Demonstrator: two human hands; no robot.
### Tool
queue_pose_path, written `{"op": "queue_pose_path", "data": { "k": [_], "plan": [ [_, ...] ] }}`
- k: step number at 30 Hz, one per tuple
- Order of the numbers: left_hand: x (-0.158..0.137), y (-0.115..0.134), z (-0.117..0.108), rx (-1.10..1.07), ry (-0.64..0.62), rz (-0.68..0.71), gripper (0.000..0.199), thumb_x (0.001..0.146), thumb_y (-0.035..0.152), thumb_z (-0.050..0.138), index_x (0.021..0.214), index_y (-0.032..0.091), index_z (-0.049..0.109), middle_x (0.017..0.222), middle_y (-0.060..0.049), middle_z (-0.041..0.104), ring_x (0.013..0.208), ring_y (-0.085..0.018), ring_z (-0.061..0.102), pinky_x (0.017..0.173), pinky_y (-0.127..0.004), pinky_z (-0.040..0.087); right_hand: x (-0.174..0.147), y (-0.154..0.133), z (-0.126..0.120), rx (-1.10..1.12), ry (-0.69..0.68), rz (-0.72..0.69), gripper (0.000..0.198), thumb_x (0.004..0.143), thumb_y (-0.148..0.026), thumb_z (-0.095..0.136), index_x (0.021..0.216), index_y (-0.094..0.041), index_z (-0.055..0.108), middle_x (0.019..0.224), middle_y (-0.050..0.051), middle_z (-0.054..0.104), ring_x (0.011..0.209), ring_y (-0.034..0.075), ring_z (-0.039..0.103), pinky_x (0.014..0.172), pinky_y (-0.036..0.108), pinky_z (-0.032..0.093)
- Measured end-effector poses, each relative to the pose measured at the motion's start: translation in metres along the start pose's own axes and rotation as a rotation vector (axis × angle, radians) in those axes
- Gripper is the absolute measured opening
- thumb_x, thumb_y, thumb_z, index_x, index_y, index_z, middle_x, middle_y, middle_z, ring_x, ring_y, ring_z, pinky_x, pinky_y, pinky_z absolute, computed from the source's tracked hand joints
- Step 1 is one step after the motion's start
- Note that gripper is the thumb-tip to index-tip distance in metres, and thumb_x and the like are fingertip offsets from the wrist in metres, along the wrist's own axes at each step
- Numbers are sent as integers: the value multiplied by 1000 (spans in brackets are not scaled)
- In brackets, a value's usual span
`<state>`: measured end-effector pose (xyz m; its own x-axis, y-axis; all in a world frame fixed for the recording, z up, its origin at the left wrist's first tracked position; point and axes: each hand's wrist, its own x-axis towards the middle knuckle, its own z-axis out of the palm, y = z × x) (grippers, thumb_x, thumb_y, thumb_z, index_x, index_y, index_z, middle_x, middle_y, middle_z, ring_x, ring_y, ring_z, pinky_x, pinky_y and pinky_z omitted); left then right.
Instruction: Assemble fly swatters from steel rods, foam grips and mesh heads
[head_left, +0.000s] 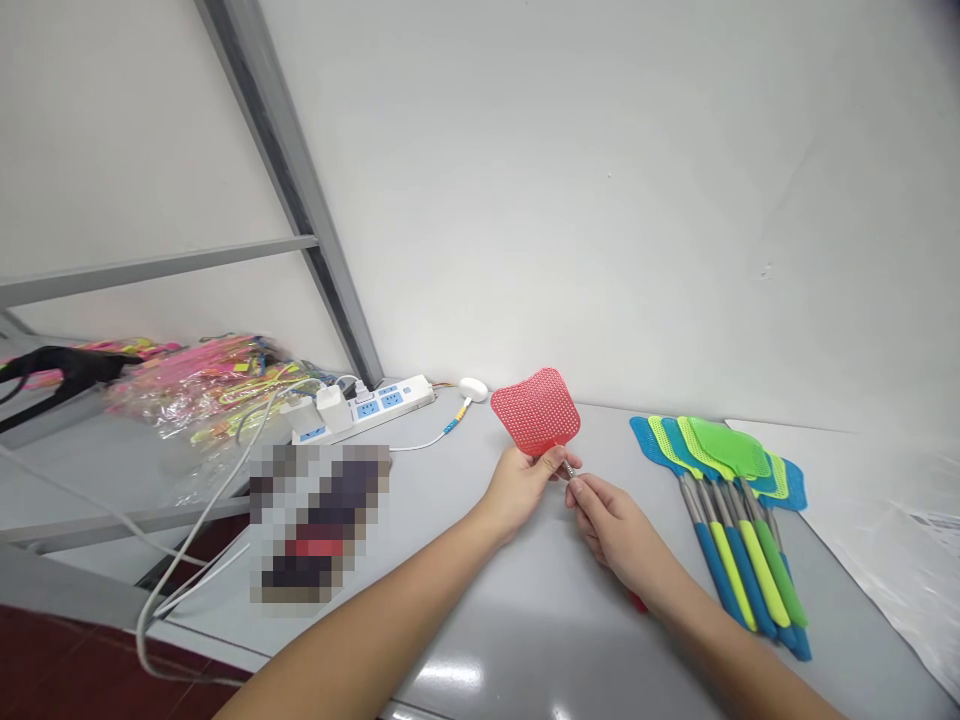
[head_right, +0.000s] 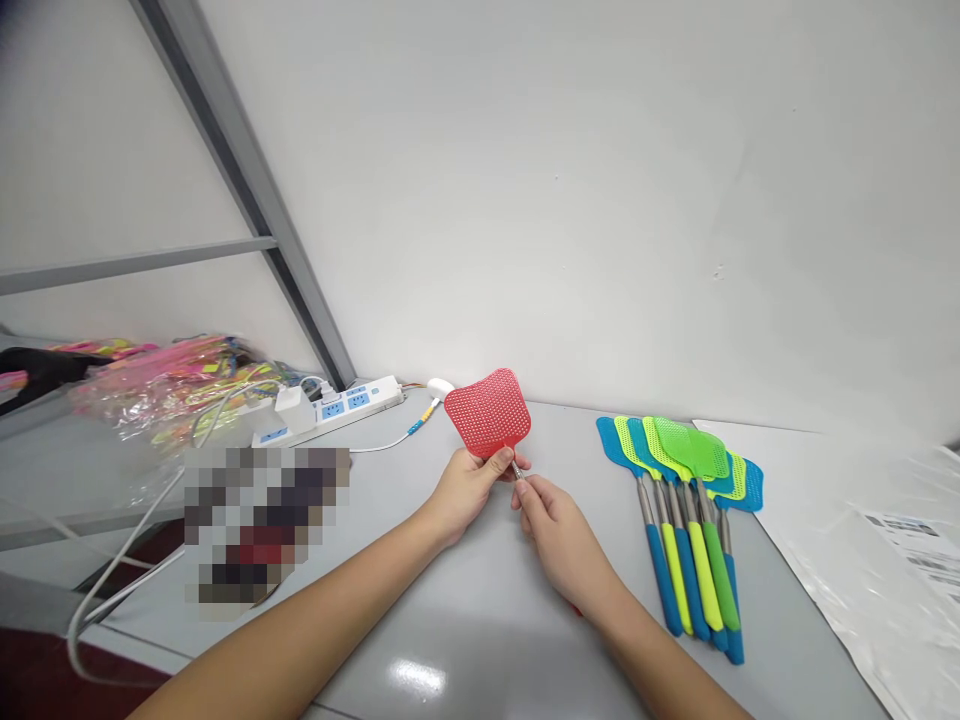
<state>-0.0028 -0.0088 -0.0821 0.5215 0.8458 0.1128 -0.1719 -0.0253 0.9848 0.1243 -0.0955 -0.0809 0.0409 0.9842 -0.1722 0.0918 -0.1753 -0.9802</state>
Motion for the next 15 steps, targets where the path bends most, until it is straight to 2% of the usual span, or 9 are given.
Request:
{"op": "queue_pose_path", "data": {
  "k": [3,5,7,11,13,15],
  "plan": [
    [-1,1,3,6,37,16,35,86,48,59,86,16,73,83,-7,69,78,-18,61,79,-30,47,-3,-3,1,-335,161,-160,34,95,-49,40,76,-22,48,59,-4,40,55,14,37,51,26,25],
    [-2,2,4,9,52,17,36,86,49,60,85,16,73,85,-7,70,79,-18,60,79,-30,47,-5,-5,1,-378,193,-185,33,95,-48,41,76,-23,48,60,-3,43,56,15,40,51,26,26],
    [-2,4,5,10,60,13,37,85,50,60,85,15,73,82,-6,69,77,-18,60,79,-30,46,-6,-5,0,-204,103,-96,33,95,-51,40,78,-23,47,58,-5,39,49,12,33,46,25,24],
    [-2,7,5,-5,70,3,39,86,51,58,84,15,73,81,-6,69,75,-16,59,78,-29,46,-5,-7,-5,404,-239,209,32,94,-54,39,83,-25,46,54,-10,23,41,9,8,35,21,16],
    [-1,7,4,-18,75,-3,40,87,51,56,83,15,72,81,-6,68,73,-15,59,77,-29,46,-4,-8,-7,555,-324,247,30,94,-52,42,83,-25,47,53,-10,21,41,8,6,34,20,17],
    [0,7,3,-26,83,-7,41,88,51,55,82,14,71,81,-6,68,73,-15,59,77,-29,46,-4,-8,-7,569,-326,238,30,95,-51,43,82,-24,47,53,-11,21,41,7,7,34,19,18]
  ]
}}
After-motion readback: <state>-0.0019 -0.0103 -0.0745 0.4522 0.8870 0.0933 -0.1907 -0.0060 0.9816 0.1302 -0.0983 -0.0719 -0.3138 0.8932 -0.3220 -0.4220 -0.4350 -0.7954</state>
